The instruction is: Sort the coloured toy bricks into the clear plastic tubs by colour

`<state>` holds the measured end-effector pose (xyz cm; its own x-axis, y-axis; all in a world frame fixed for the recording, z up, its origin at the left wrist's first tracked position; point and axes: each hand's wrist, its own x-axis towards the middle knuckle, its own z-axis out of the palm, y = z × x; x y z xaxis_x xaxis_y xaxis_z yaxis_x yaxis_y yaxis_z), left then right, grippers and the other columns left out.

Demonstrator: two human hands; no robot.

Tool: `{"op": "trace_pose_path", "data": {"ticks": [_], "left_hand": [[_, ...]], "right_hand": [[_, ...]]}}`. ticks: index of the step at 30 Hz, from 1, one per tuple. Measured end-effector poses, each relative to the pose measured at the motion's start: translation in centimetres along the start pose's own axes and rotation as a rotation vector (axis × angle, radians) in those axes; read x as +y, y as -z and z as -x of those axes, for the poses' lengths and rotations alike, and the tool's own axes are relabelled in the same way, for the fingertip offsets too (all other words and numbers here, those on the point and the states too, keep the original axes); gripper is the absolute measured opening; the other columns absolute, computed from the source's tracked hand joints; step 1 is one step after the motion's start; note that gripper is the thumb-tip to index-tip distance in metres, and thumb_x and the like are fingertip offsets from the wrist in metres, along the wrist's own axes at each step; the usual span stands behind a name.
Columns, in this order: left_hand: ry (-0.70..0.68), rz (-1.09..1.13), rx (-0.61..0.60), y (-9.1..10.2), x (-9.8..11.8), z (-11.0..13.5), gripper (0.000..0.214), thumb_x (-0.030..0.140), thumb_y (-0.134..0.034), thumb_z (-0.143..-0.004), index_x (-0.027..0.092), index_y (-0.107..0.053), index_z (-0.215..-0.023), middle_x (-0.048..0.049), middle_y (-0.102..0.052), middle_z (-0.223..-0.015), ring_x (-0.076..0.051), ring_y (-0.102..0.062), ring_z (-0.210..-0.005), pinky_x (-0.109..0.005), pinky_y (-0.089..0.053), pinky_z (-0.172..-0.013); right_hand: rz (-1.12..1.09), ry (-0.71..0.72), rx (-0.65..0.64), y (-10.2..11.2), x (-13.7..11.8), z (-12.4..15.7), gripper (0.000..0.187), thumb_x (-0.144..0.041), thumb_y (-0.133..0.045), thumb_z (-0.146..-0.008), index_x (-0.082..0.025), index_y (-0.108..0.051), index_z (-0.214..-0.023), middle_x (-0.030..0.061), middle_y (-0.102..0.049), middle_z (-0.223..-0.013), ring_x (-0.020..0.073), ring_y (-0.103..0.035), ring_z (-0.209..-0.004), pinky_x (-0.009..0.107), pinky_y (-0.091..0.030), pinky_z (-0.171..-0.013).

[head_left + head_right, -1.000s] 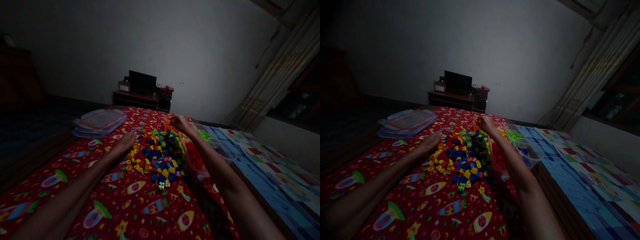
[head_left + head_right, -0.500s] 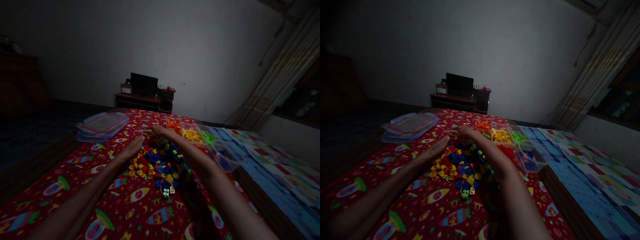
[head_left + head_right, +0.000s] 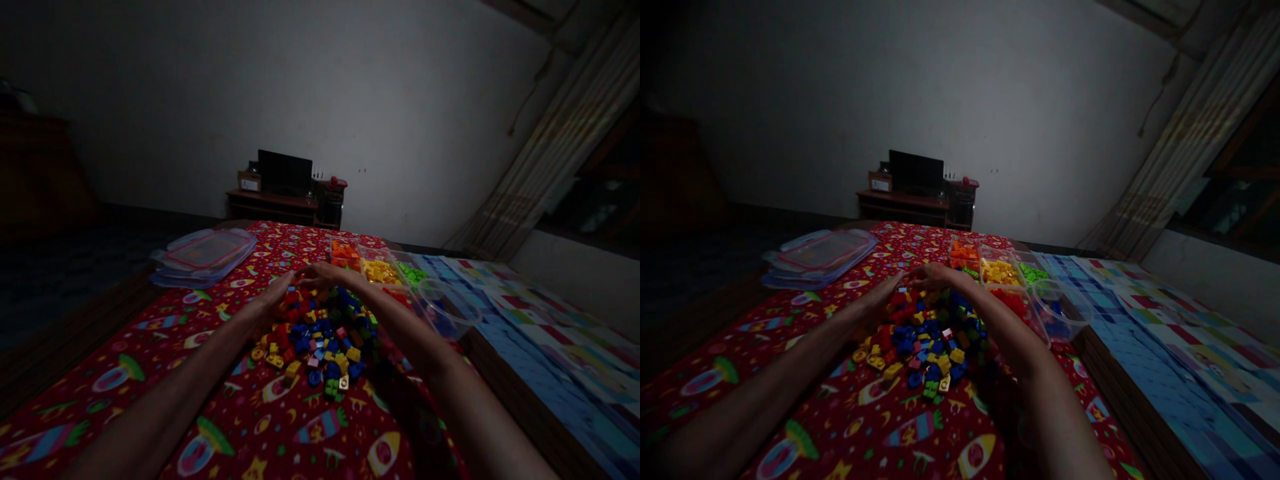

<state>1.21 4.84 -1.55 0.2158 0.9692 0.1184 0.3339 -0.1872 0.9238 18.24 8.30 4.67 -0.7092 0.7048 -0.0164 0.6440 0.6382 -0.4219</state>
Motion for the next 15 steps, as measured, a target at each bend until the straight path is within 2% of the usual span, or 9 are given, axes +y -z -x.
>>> {"op": "trace_pose_path", "data": {"ticks": [3, 7, 11, 15], "left_hand": [[0.046, 0.151, -0.032, -1.1, 1.9, 0.9, 0.069, 0.074, -0.038, -0.079, 0.021, -0.061, -0.117, -0.0098, -0.072, -0.105, -0.026, -0.065, -0.097, -0.038, -0.054, -0.078], [-0.002, 0.259, -0.104, -2.4, 3.5, 2.0, 0.068, 0.071, -0.041, -0.079, 0.021, -0.060, -0.122, -0.0107, -0.066, -0.121, -0.029, -0.059, -0.112, -0.041, -0.049, -0.089], [-0.041, 0.180, -0.166, -2.6, 4.3, 2.5, 0.073, 0.069, -0.039, -0.081, 0.019, -0.052, -0.133, -0.0120, -0.061, -0.130, -0.031, -0.052, -0.123, -0.045, -0.043, -0.097], [-0.182, 0.006, -0.277, -1.6, 4.7, 2.4, 0.074, 0.068, -0.054, -0.071, 0.015, -0.062, -0.122, -0.0123, -0.064, -0.126, -0.032, -0.053, -0.121, -0.043, -0.041, -0.101]], "right_hand": [[0.046, 0.023, 0.079, 0.8, -0.8, 2.8, 0.031, -0.018, -0.066, -0.080, -0.019, -0.070, -0.111, 0.0031, -0.072, -0.089, 0.0141, -0.063, -0.079, 0.020, -0.043, -0.068], [0.066, 0.035, 0.156, 1.3, -1.5, 6.9, 0.040, -0.009, -0.065, -0.076, -0.019, -0.068, -0.114, 0.0042, -0.071, -0.094, 0.0160, -0.063, -0.087, 0.023, -0.044, -0.076], [0.159, -0.067, 0.231, 0.7, -1.8, 10.6, 0.040, -0.006, -0.060, -0.077, -0.020, -0.068, -0.113, 0.0056, -0.071, -0.097, 0.0155, -0.062, -0.085, 0.023, -0.044, -0.073], [0.187, -0.170, 0.318, -0.3, -1.9, 12.9, 0.036, -0.008, -0.057, -0.079, -0.018, -0.069, -0.110, 0.0082, -0.071, -0.095, 0.0164, -0.062, -0.081, 0.024, -0.042, -0.069]]}}
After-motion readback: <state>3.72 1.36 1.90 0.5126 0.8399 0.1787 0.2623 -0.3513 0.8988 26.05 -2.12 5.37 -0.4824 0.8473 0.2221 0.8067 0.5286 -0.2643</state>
